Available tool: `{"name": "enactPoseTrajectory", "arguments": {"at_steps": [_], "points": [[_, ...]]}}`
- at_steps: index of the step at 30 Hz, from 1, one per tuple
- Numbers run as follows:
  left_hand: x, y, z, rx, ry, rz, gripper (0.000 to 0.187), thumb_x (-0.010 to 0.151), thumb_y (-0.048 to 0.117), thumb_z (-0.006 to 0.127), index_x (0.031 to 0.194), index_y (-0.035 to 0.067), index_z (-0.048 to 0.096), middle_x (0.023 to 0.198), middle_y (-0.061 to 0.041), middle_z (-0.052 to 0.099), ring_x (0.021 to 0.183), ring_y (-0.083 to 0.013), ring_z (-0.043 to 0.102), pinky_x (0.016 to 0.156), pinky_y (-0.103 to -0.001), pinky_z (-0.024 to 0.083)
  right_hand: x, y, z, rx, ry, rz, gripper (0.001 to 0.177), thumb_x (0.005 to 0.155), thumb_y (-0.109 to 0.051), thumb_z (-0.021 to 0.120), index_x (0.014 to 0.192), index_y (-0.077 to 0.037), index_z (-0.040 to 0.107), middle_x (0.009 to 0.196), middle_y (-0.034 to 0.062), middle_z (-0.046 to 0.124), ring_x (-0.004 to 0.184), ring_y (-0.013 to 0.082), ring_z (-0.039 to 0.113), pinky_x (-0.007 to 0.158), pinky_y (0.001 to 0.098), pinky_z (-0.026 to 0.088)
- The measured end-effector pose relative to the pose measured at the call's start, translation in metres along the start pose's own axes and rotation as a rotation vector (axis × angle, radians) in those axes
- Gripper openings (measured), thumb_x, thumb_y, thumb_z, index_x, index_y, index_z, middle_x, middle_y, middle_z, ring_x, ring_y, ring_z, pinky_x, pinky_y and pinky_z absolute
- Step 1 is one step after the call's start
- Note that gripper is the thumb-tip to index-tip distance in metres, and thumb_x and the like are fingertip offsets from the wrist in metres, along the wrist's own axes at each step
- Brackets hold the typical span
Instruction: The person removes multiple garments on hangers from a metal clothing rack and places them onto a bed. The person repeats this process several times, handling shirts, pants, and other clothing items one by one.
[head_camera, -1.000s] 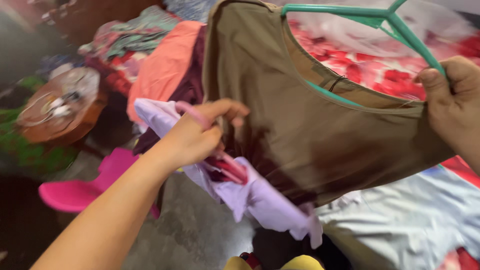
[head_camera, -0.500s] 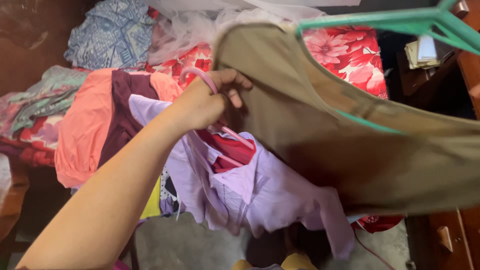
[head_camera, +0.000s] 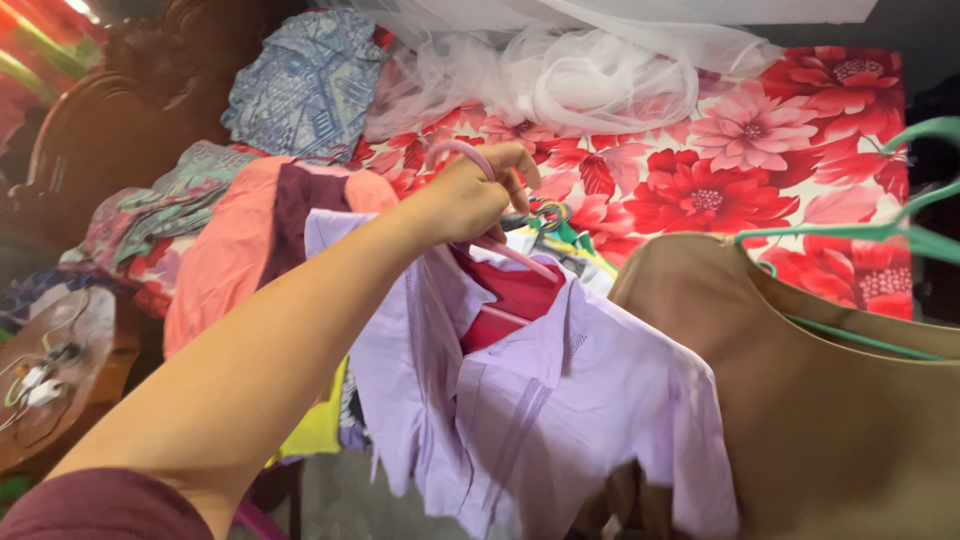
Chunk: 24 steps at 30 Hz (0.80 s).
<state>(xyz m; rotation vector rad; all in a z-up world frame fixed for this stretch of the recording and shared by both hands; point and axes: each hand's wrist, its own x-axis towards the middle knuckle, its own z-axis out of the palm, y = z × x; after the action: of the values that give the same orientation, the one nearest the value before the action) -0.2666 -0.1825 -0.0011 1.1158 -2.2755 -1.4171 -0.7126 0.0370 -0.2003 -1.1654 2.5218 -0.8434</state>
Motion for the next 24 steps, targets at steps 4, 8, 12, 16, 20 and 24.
{"name": "enactPoseTrajectory", "arguments": {"at_steps": [4, 8, 12, 16, 20, 24], "points": [[0.048, -0.02, 0.013, 0.124, -0.025, -0.057, 0.048, 0.077, -0.007, 0.041, 0.115, 0.01, 0.065, 0.094, -0.01, 0.071, 0.057, -0.0177, 0.072, 0.048, -0.033, 0.058, 0.027, -0.007, 0.031, -0.118, -0.178, -0.097, 0.046, 0.092, -0.03, 0.072, 0.13, -0.007, 0.06, 0.12, 0.0102, 0.066, 0.11, 0.0221, 0.062, 0.093, 0.0378, 0.048], [0.068, -0.042, 0.017, 0.125, 0.003, -0.156, 0.045, 0.079, -0.006, 0.042, 0.114, 0.008, 0.067, 0.09, -0.01, 0.071, 0.054, -0.0195, 0.069, 0.045, -0.034, 0.056, 0.013, -0.059, 0.085, 0.128, -0.442, -0.317, 0.053, 0.088, -0.03, 0.076, 0.134, -0.008, 0.06, 0.128, 0.0121, 0.069, 0.118, 0.0244, 0.065, 0.098, 0.0393, 0.051], [0.076, -0.054, 0.01, 0.056, 0.002, -0.181, 0.047, 0.075, -0.009, 0.043, 0.113, 0.008, 0.066, 0.087, -0.01, 0.069, 0.05, -0.0206, 0.067, 0.041, -0.037, 0.052, -0.045, -0.126, 0.141, 0.463, -0.647, -0.404, 0.054, 0.085, -0.025, 0.074, 0.134, -0.008, 0.058, 0.127, 0.0106, 0.068, 0.116, 0.0217, 0.065, 0.095, 0.0371, 0.053], [0.065, -0.065, 0.002, 0.057, 0.072, -0.203, 0.036, 0.077, -0.006, 0.054, 0.109, 0.007, 0.066, 0.08, -0.01, 0.07, 0.047, -0.0207, 0.066, 0.04, -0.038, 0.049, -0.077, -0.166, 0.149, 0.818, -0.915, -0.027, 0.053, 0.108, -0.038, 0.041, 0.142, -0.008, 0.068, 0.125, 0.0129, 0.076, 0.105, 0.0234, 0.064, 0.093, 0.036, 0.052], [0.05, -0.075, -0.004, 0.154, 0.178, -0.192, 0.028, 0.076, 0.0, 0.063, 0.104, 0.005, 0.067, 0.077, -0.008, 0.071, 0.049, -0.0184, 0.071, 0.042, -0.036, 0.056, -0.094, -0.191, 0.144, 0.641, -0.942, -0.229, 0.042, 0.086, -0.02, 0.072, 0.127, -0.01, 0.068, 0.103, 0.0036, 0.077, 0.09, 0.0118, 0.068, 0.083, 0.0309, 0.056], [0.027, -0.085, -0.01, 0.259, 0.33, -0.084, 0.026, 0.079, 0.007, 0.058, 0.103, 0.004, 0.069, 0.077, -0.012, 0.072, 0.059, -0.021, 0.072, 0.053, -0.036, 0.057, -0.102, -0.206, 0.147, 0.665, -0.815, -0.379, 0.032, 0.089, -0.016, 0.073, 0.119, -0.005, 0.072, 0.089, -0.0013, 0.074, 0.08, 0.0079, 0.06, 0.075, 0.0274, 0.051]]}}
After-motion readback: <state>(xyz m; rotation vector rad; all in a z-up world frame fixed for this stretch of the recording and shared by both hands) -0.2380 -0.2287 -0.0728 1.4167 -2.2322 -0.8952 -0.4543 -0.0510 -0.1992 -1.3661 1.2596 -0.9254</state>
